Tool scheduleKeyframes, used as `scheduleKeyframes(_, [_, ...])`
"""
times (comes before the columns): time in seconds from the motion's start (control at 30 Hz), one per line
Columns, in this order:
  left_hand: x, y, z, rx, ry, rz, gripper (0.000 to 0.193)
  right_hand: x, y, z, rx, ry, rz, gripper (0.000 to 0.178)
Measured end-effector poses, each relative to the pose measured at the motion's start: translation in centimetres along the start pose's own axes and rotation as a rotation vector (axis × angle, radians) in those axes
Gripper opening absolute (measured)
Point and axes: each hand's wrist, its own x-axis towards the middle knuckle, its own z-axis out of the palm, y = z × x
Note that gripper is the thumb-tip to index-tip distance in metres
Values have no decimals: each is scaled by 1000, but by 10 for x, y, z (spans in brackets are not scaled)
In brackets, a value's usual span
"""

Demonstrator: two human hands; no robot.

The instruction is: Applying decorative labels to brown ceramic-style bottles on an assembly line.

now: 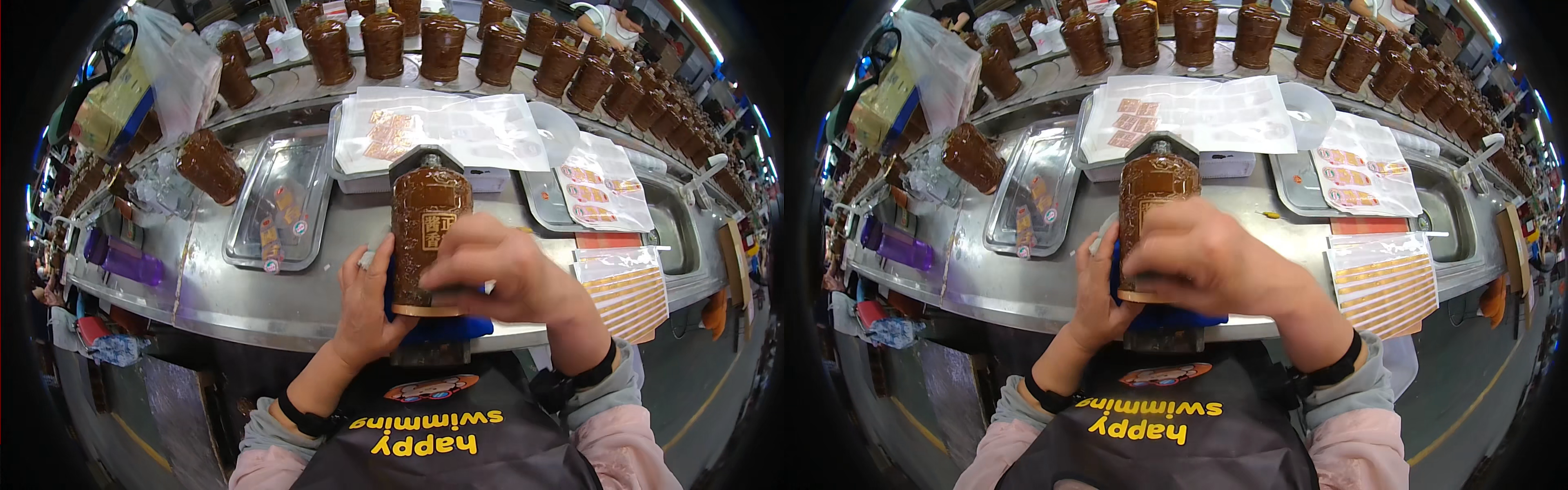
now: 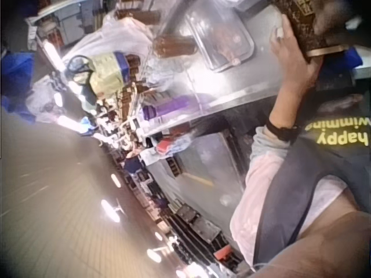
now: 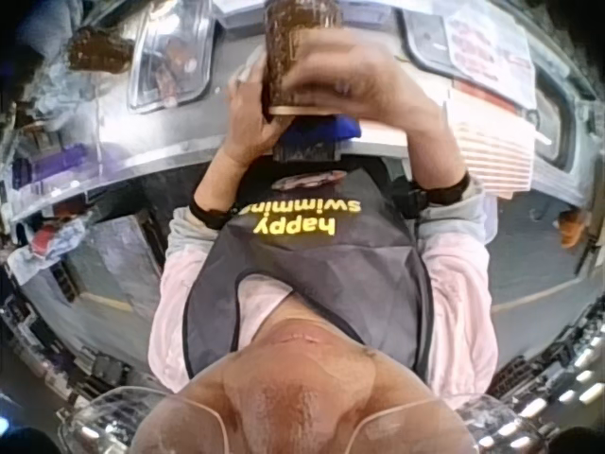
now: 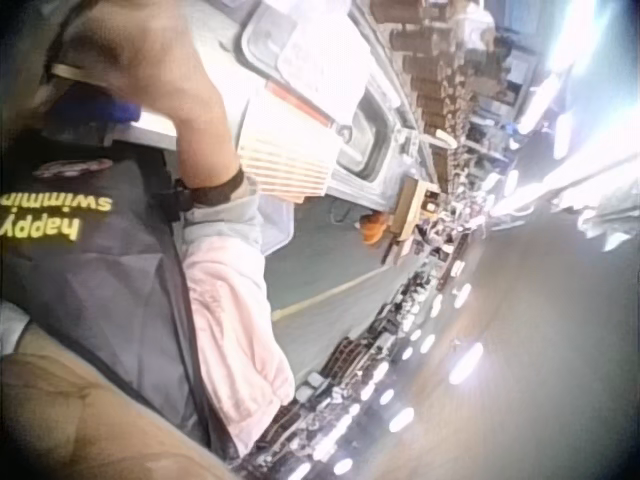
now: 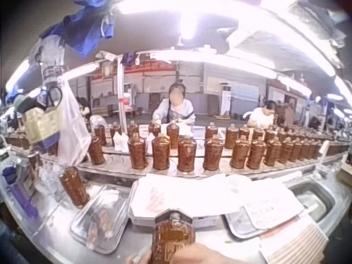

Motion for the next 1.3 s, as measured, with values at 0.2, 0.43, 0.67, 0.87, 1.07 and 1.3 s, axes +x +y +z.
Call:
scheduleKeyframes(0.2, [5, 11, -8, 141, 79, 53, 84, 3, -10, -6, 248, -159, -43, 28])
scheduleKeyframes(0.43, [8, 18, -12, 202, 113, 136, 83, 4, -17, -14, 263, -211, 75, 20])
scheduleKeyframes(0.67, [2, 17, -10, 105, 69, 52, 86, 14, 17, -13, -1, 148, 378, 19])
scheduleKeyframes(0.87, [-3, 3, 0, 17, -26, -56, 89, -7, 20, -3, -203, 287, 241, 20])
scheduleKeyframes(1.07, [2, 10, -10, -9, 56, 38, 89, -31, 9, -7, -61, 374, 273, 23])
scheduleKeyframes(1.3, [21, 15, -20, 49, 157, 321, 83, -39, -10, 1, 244, 157, 220, 18])
